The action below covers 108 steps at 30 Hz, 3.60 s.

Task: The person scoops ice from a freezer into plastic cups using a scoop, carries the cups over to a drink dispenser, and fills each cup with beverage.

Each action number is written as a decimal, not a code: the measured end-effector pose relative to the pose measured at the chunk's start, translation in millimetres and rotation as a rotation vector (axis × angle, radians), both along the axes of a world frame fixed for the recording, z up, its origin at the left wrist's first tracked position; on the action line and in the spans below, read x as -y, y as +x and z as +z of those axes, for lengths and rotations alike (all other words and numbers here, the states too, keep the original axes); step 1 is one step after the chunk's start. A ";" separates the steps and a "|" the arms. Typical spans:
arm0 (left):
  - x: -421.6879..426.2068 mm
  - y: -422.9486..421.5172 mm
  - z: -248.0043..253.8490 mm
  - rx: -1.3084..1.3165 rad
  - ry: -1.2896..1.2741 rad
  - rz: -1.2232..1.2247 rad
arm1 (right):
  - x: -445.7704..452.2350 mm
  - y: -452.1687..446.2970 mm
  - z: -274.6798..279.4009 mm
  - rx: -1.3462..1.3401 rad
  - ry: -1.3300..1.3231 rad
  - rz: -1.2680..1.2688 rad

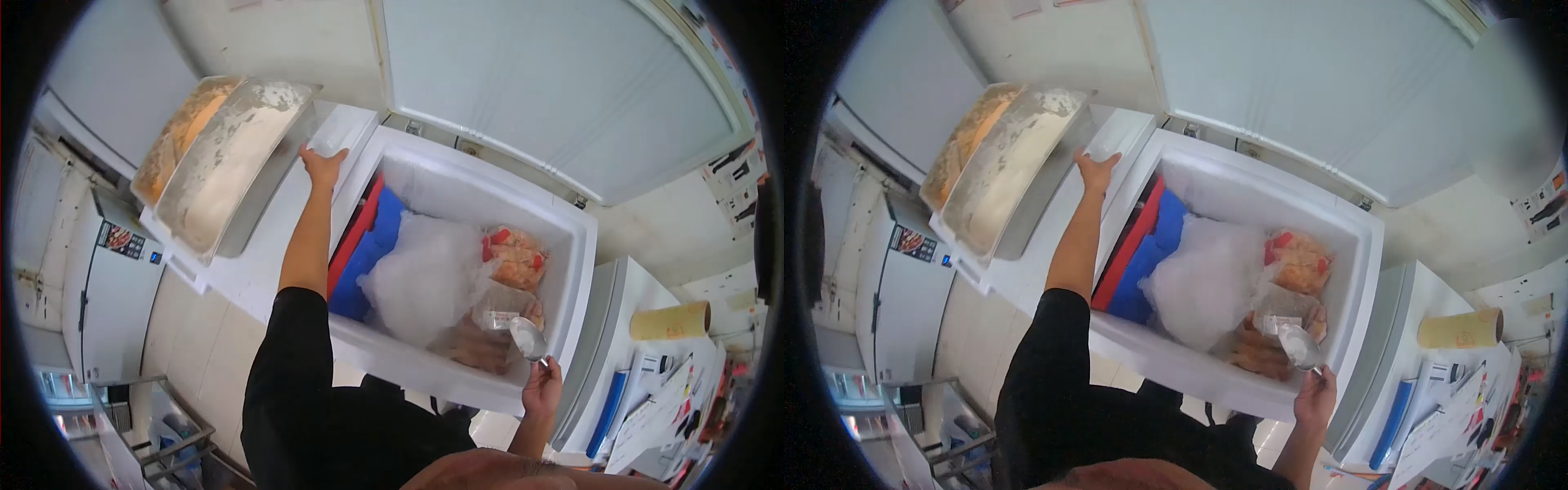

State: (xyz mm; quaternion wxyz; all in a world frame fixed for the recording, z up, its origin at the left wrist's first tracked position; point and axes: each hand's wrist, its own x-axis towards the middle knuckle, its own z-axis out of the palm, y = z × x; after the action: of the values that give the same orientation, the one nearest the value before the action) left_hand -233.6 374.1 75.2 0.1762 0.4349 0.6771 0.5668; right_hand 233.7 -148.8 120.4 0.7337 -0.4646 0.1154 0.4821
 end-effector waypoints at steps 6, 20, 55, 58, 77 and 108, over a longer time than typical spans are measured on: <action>-56.7 -10.0 -14.5 0.047 0.109 -0.076 | -81.6 -62.3 28.0 0.271 -0.095 0.181; 234.0 145.8 -42.6 -0.092 -0.171 -0.970 | -242.7 -141.7 89.4 1.173 -0.047 0.651; 251.1 162.7 -73.3 -0.136 -0.408 -0.891 | -373.2 21.7 -326.1 1.032 0.003 1.851; 248.5 160.4 -63.1 0.058 -0.403 -0.875 | -373.1 23.8 -341.8 1.133 0.122 1.908; 303.1 198.0 -57.3 -0.035 -0.710 -1.136 | -420.2 31.3 -373.1 0.321 -0.325 2.095; 288.8 253.0 -106.4 0.196 -0.475 -0.808 | -296.7 13.3 6.8 1.178 0.132 1.207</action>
State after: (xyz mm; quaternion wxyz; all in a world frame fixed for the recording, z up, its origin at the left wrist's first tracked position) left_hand 19.4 85.3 -31.2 0.5398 0.5557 0.5449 0.3208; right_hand 247.0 147.9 127.3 0.3161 -0.5782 -0.5824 0.4760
